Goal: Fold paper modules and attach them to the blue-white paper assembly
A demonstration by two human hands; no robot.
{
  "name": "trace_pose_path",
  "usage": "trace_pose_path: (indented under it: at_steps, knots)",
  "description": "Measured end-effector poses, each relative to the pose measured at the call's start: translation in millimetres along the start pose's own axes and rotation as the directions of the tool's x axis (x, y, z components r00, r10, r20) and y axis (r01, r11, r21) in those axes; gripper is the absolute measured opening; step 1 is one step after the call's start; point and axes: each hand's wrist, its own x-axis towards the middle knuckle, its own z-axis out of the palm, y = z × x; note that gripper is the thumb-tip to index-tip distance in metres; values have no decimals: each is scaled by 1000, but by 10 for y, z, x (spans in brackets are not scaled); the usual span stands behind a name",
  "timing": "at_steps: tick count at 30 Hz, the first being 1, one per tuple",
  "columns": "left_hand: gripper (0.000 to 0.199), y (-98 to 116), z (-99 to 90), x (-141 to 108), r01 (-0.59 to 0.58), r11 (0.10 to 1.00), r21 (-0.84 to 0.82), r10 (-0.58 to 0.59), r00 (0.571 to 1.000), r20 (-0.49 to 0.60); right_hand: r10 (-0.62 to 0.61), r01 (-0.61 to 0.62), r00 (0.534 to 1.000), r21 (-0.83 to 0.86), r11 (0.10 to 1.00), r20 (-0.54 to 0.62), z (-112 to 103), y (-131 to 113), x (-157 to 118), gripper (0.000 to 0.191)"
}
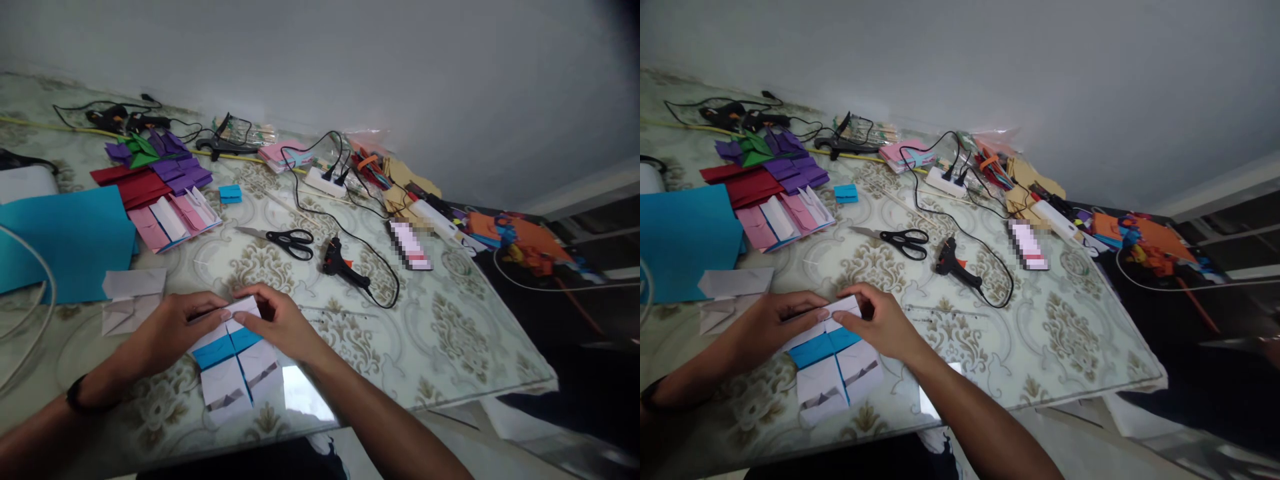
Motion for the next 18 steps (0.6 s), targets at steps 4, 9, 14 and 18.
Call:
trace_pose_path:
  at_steps: [4,9,14,18]
  knots:
    - [37,-10,51,6,-2,999,-47,3,1000,22,39,-39,999,1,999,-9,18,12,11,25]
    - [38,-17,43,12,6,998,-58,-4,999,37,53,-52,998,15,999,-25,25,-11,7,24]
    - [46,-3,10,8,43,999,11,-44,995,92,50,-49,999,27,998,-23,26,-22,-4,24]
    - [46,8,-1,3,50,994,102,-59,994,95,47,-47,999,23,999,-15,29,-11,-14,23]
